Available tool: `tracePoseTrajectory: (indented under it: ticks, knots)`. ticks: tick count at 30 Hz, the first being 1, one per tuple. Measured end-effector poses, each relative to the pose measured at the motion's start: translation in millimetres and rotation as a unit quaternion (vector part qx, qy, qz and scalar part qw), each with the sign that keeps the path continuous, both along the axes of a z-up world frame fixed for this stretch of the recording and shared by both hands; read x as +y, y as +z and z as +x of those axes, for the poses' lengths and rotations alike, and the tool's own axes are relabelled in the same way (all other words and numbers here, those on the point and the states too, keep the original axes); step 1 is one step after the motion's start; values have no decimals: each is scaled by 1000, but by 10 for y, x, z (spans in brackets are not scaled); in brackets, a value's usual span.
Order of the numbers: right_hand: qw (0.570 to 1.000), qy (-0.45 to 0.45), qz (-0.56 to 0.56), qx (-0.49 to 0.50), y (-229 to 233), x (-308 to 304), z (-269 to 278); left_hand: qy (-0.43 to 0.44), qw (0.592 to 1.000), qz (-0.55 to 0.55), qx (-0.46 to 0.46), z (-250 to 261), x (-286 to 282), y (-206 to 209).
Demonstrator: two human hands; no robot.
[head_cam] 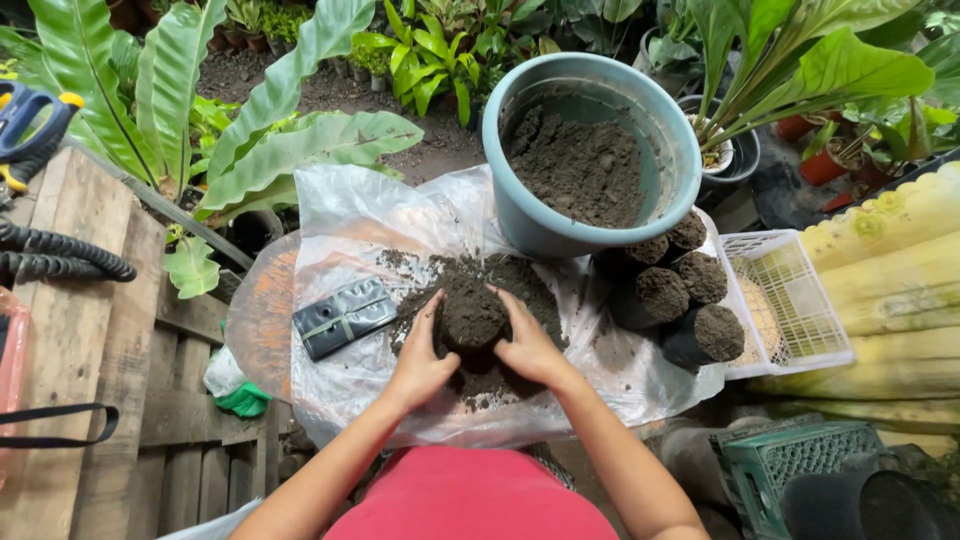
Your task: The person scoops soil from a large blue bucket and fills small black plastic nursery pots by hand. They press the soil down firmly into each pot and place the filled pots into a white plastic crate. The process is repeated for several pots in a garden setting.
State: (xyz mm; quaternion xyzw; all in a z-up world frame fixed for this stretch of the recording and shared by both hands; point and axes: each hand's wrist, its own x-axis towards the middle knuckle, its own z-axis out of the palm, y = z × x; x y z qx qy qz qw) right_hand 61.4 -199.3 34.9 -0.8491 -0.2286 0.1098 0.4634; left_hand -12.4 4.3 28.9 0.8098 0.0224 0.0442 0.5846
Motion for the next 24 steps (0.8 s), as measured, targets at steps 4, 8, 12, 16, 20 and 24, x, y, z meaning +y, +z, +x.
tracePoseTrajectory:
  ticks: [4,8,12,16,20,24]
  knots:
    - [997,-49,-52,16,-165,87,-229,-46,999,10,16,124,211,72]
    - [992,-120,-38,4,-113,272,-310,-138,988,-64,2,287,174,89]
    - [997,-63,26,-39,74,220,-152,-85,994,-49,-50,205,28,135]
    - [998,38,51,-4,-101,-26,55,-40,998,-26,-34,86,-19,271]
    - [997,57,-26,-35,-212,-49,132,-126,992,8,8,284,193,158]
    - [999,52,12,0,27,64,61,-172,985,8,20,366,259,252]
